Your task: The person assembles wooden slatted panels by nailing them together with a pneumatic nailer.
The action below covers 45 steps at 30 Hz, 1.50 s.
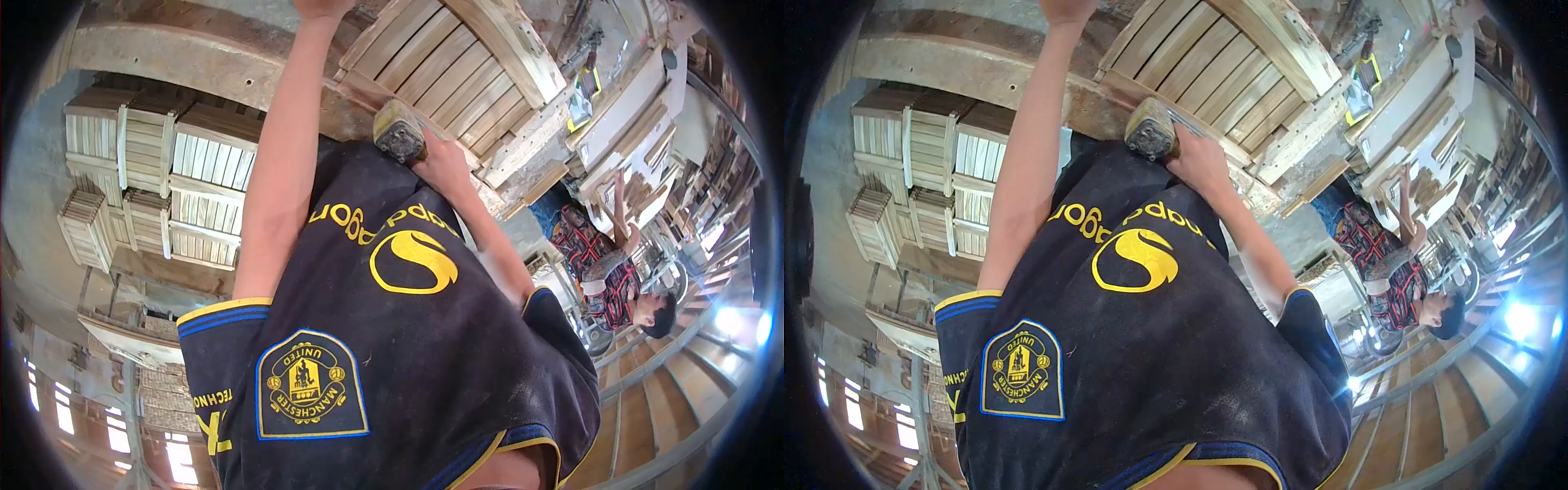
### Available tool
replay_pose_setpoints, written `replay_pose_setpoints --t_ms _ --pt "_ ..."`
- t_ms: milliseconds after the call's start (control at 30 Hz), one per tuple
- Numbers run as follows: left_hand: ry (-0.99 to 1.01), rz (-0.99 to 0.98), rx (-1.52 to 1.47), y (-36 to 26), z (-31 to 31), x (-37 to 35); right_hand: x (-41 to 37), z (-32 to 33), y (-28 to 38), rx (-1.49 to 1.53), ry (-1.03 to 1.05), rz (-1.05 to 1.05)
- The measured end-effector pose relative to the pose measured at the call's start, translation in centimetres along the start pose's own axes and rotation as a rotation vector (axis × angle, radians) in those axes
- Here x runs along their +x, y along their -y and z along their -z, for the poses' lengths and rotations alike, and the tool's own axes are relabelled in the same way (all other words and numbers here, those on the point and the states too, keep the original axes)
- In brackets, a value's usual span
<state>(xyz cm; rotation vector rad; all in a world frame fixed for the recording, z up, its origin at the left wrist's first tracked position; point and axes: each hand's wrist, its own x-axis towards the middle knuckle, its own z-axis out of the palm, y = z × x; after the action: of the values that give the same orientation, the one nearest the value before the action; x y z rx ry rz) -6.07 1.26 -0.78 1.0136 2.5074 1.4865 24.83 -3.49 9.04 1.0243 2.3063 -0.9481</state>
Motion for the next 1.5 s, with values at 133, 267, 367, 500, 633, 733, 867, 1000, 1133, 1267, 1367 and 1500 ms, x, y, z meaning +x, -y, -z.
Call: replay_pose_setpoints --t_ms 133,267,367,500,633,733,867,1000,1133,1267,1367,1500 --pt "-0.043 0.032 -0.041 -0.5 0.0 -0.2 -1.7 0.1 -1.2 0.051 -0.038 -0.077" --pt "-0.026 0.053 -0.048 -0.4 0.1 -0.1 -1.9 -0.1 -1.6 0.060 -0.054 -0.077" --pt "0.019 0.069 -0.013 0.5 0.0 0.0 -3.0 -0.1 -2.1 0.058 -0.025 -0.125" --pt "-0.067 0.082 -0.062 -0.6 -0.1 -0.2 -6.2 -0.5 -5.5 0.087 -0.017 -0.207" --pt "-0.025 0.082 0.031 1.2 -0.4 0.3 -9.4 -0.5 -9.3 0.092 -0.014 -0.303" --pt "-0.027 0.110 0.060 0.4 0.1 0.4 -10.3 -1.0 -11.0 0.099 -0.030 -0.283" --pt "0.060 0.222 0.022 0.1 0.5 0.8 -10.3 -0.3 -10.9 0.095 0.010 -0.289" --pt "0.006 0.083 0.112 1.8 0.6 1.1 -12.2 -0.7 -12.8 0.116 -0.041 -0.271" --pt "0.058 0.091 0.158 2.9 0.8 1.3 -14.5 -1.1 -15.8 0.050 -0.009 -0.355" --pt "0.039 0.123 0.164 1.3 1.1 1.0 -15.3 -0.7 -16.8 0.039 -0.023 -0.374" --pt "0.074 0.186 0.169 0.8 1.1 1.3 -15.3 -1.0 -17.4 0.082 -0.014 -0.408" --pt "0.432 -0.140 0.547 3.0 1.7 2.8 -17.6 -1.5 -22.2 0.448 -0.092 -0.617"
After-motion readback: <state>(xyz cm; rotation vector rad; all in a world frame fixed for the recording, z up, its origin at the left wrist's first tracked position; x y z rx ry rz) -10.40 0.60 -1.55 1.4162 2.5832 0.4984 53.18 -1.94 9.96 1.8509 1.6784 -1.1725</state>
